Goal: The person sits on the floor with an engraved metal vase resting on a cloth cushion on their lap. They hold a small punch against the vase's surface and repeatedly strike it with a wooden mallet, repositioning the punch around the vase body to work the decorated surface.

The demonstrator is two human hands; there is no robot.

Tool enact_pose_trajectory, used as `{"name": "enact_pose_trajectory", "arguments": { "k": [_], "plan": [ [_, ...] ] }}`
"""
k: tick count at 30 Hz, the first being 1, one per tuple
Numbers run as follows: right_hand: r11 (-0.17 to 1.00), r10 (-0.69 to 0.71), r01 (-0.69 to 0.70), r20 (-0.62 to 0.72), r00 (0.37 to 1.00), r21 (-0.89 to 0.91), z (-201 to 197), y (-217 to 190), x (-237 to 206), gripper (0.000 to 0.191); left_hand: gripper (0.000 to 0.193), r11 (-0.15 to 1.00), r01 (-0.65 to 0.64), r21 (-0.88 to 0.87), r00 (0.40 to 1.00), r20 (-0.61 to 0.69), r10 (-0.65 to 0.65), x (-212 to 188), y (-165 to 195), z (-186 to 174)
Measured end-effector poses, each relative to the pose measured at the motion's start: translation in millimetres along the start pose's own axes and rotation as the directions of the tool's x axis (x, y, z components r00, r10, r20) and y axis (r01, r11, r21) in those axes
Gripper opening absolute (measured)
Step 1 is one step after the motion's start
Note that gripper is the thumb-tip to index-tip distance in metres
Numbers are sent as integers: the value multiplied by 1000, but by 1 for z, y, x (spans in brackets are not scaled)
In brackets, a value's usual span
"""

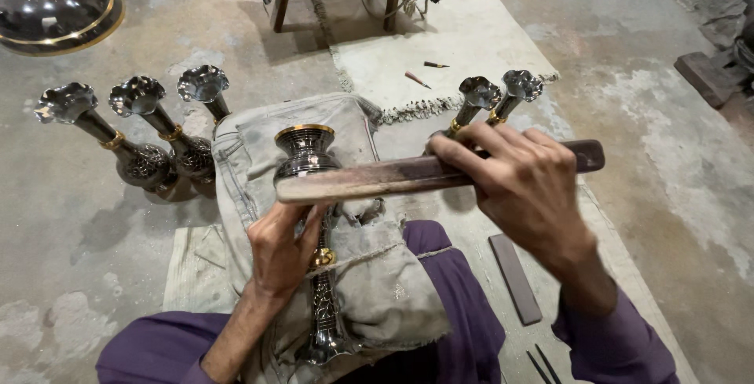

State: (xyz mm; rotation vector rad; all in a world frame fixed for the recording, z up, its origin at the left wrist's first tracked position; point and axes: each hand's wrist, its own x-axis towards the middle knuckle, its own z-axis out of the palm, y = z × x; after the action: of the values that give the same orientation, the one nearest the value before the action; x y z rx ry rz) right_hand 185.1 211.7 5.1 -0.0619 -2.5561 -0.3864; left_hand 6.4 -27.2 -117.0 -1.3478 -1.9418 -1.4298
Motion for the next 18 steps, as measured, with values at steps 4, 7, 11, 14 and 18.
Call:
{"name": "enact_pose_trajectory", "arguments": {
  "k": [4,7,11,14,18],
  "plan": [
    [927,144,-140,14,990,347,0,-7,7,34,34,1000,23,-21,1000,-13,-23,0,0,1],
    [964,122,-142,102,987,223,2,-7,8,40,24,997,73,-5,997,17,-73,0,0,1],
    [884,178,-165,12,984,437,11,-8,4,44,31,999,19,-27,1000,19,-19,4,-2,1],
    [951,142,-146,32,989,273,18,-6,-3,44,32,999,40,-10,996,77,-39,9,-3,3],
    [807,298,-261,16,955,529,30,-3,-11,42,33,997,13,-73,991,135,-3,18,1,-1]
  ]
}}
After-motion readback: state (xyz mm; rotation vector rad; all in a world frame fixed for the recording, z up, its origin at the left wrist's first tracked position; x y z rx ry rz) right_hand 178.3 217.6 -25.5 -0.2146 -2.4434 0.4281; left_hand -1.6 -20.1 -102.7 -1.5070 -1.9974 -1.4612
